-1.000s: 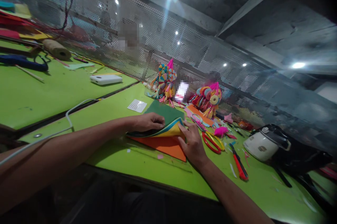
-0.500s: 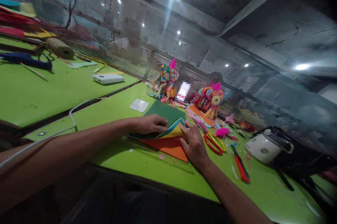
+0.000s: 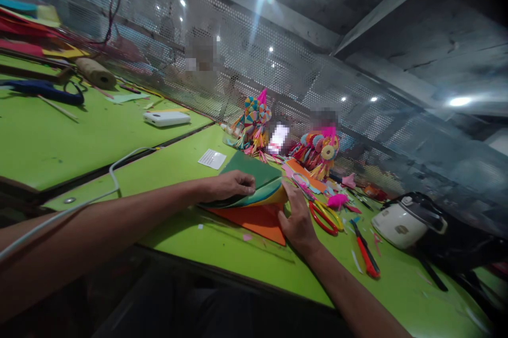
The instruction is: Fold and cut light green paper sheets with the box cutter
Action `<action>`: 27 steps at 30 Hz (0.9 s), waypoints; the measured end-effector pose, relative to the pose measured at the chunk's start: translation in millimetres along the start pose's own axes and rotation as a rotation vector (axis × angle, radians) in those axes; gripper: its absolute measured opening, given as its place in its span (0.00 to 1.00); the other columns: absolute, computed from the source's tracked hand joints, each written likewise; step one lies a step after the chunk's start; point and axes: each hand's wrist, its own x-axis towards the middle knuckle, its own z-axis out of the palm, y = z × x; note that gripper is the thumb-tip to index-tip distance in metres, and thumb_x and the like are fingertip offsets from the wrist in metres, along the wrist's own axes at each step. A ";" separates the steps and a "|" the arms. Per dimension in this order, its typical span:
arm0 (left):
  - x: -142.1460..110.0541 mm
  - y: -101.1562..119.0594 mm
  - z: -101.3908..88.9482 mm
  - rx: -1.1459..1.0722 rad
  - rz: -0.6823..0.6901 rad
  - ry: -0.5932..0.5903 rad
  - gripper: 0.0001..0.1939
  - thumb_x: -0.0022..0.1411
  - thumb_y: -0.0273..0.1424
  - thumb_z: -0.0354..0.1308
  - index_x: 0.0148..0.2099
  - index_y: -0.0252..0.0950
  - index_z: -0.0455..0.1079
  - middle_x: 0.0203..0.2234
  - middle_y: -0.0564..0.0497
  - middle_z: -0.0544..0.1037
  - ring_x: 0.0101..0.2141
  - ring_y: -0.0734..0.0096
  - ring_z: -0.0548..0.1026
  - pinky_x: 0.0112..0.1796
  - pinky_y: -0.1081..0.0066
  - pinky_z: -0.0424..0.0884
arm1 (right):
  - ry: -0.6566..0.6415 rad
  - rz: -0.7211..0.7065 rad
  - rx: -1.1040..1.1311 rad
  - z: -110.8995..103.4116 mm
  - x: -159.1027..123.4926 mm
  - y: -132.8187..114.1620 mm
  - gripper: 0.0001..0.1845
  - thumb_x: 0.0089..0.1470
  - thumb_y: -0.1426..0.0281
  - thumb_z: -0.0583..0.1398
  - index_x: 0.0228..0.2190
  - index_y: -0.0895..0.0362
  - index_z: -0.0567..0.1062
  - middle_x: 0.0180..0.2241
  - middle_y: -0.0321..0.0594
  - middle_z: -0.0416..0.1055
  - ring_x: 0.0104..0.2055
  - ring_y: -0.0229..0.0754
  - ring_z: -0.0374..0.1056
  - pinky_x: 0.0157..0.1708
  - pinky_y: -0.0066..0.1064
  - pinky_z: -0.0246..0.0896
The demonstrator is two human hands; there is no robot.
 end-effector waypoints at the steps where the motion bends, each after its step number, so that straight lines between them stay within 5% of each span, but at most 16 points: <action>1: 0.0 0.5 0.0 0.017 0.008 0.002 0.18 0.56 0.45 0.55 0.29 0.35 0.60 0.23 0.57 0.59 0.26 0.73 0.57 0.30 0.71 0.54 | 0.010 -0.003 0.004 0.6 -0.3 0.8 0.35 0.50 0.81 0.55 0.59 0.55 0.57 0.53 0.50 0.63 0.58 0.52 0.58 0.57 0.52 0.56; 12: 1.8 2.7 1.0 0.242 0.096 0.073 0.15 0.60 0.42 0.49 0.29 0.35 0.59 0.23 0.56 0.59 0.28 0.71 0.59 0.31 0.72 0.57 | 0.013 0.030 0.068 1.2 -3.4 6.6 0.15 0.47 0.84 0.53 0.34 0.56 0.69 0.49 0.50 0.64 0.55 0.51 0.60 0.51 0.47 0.61; 19: -4.6 11.5 1.0 0.403 0.135 -0.008 0.14 0.64 0.38 0.47 0.40 0.33 0.67 0.29 0.52 0.70 0.30 0.68 0.65 0.33 0.72 0.60 | 0.029 0.033 0.105 -2.5 1.7 2.7 0.21 0.48 0.83 0.55 0.43 0.56 0.72 0.44 0.47 0.68 0.50 0.49 0.65 0.49 0.43 0.64; 27: -2.9 13.1 6.9 0.499 0.192 -0.023 0.20 0.65 0.44 0.47 0.38 0.33 0.71 0.30 0.49 0.70 0.30 0.67 0.65 0.32 0.71 0.59 | 0.008 0.048 0.156 -1.6 1.7 5.2 0.13 0.50 0.83 0.53 0.32 0.56 0.74 0.43 0.46 0.68 0.47 0.47 0.65 0.46 0.41 0.65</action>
